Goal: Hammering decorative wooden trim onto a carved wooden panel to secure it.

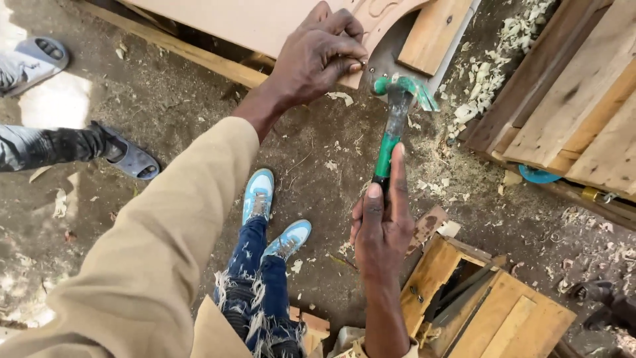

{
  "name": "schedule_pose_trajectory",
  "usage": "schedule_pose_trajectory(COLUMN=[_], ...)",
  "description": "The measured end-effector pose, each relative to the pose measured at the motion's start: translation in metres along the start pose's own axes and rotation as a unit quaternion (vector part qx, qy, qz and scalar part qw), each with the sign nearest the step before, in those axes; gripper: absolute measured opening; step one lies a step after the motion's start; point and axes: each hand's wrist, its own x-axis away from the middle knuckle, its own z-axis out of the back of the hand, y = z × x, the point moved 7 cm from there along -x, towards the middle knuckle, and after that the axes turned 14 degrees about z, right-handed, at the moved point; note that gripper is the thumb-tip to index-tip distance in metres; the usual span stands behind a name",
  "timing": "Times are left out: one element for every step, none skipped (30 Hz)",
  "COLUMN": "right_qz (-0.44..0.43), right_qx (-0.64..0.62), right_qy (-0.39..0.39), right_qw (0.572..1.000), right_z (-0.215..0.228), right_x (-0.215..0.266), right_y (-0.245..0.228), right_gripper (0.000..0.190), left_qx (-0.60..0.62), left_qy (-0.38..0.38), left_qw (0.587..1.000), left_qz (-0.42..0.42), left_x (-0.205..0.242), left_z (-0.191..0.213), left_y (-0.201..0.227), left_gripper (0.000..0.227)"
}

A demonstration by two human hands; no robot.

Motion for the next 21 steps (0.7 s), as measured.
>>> schedule_pose_trajectory(right_qz=[-0.001,0.009,0.022,0.023,0.049,0.075,0.075,0.081,0.087,0.087,0.108,0.129,0.129,0.12,0.114,0.117,0.141,0.166,0.165,0.1,0.039], right_qx=[0.001,0.028,0.055,0.055,0.05,0.045,0.044,0.05,0.056,0.057,0.084,0.111,0.111,0.126,0.141,0.14,0.16,0.18,0.178,0.167,0.154], right_qy=[-0.003,-0.015,-0.025,-0.026,-0.028,-0.029,-0.031,-0.023,-0.014,-0.015,-0.016,-0.016,-0.017,-0.026,-0.031,-0.03,-0.032,-0.035,-0.034,-0.042,-0.049], right_qw=[1.0,0.999,0.998,0.998,0.997,0.996,0.996,0.995,0.994,0.994,0.99,0.985,0.985,0.984,0.983,0.983,0.976,0.969,0.969,0.98,0.986], right_z=[0.001,0.001,0.0,0.0,-0.001,-0.001,-0.003,-0.004,-0.003,-0.003,-0.004,-0.004,-0.005,-0.006,-0.008,-0.01,-0.012,-0.014,-0.012,-0.01,-0.008], right_x=[-0.003,-0.007,-0.012,-0.013,-0.015,-0.018,-0.018,-0.019,-0.02,-0.018,-0.019,-0.019,-0.018,-0.018,-0.019,-0.022,-0.022,-0.022,-0.023,-0.025,-0.028], right_y=[-0.003,-0.007,-0.011,-0.011,-0.014,-0.017,-0.021,-0.025,-0.029,-0.026,-0.025,-0.024,-0.02,-0.016,-0.011,-0.001,0.005,0.011,-0.003,-0.007,-0.009], right_gripper=[0.051,0.053,0.055,0.055,0.055,0.056,0.056,0.05,0.046,0.046,0.044,0.043,0.043,0.043,0.044,0.044,0.041,0.039,0.039,0.044,0.05], left_qx=[0.001,0.01,0.018,0.017,0.013,0.01,0.009,0.013,0.018,0.019,0.019,0.019,0.019,0.02,0.02,0.018,0.033,0.047,0.046,0.041,0.035], left_qy=[0.001,0.0,0.0,0.002,0.004,0.007,0.007,0.015,0.023,0.024,0.032,0.041,0.041,0.037,0.035,0.036,0.026,0.016,0.014,0.009,0.007], left_qw=[1.0,1.0,1.0,1.0,1.0,1.0,1.0,1.0,0.999,0.999,0.998,0.998,0.998,0.998,0.998,0.998,0.999,0.999,0.999,0.999,0.999], left_qz=[0.003,0.002,-0.002,-0.002,0.0,0.001,0.003,-0.019,-0.043,-0.042,-0.047,-0.053,-0.051,-0.046,-0.044,-0.047,-0.032,-0.017,-0.017,-0.005,0.004], left_x=[0.001,0.002,0.001,0.002,0.001,0.0,0.0,0.001,0.002,0.003,0.004,0.004,0.004,0.004,0.002,0.001,0.002,0.002,0.003,0.004,0.001], left_z=[0.001,0.002,0.004,0.002,0.001,-0.001,0.002,0.006,0.009,0.007,0.008,0.008,0.009,0.009,0.01,0.01,0.009,0.008,0.007,0.005,0.003], left_y=[0.001,0.003,0.004,0.002,0.0,-0.002,0.0,0.005,0.011,0.011,0.011,0.012,0.012,0.012,0.012,0.012,0.011,0.01,0.01,0.008,0.004], left_gripper=[0.007,0.007,0.007,0.007,0.006,0.005,0.005,0.004,0.004,0.004,0.006,0.009,0.009,0.009,0.009,0.009,0.007,0.004,0.004,0.001,0.005])
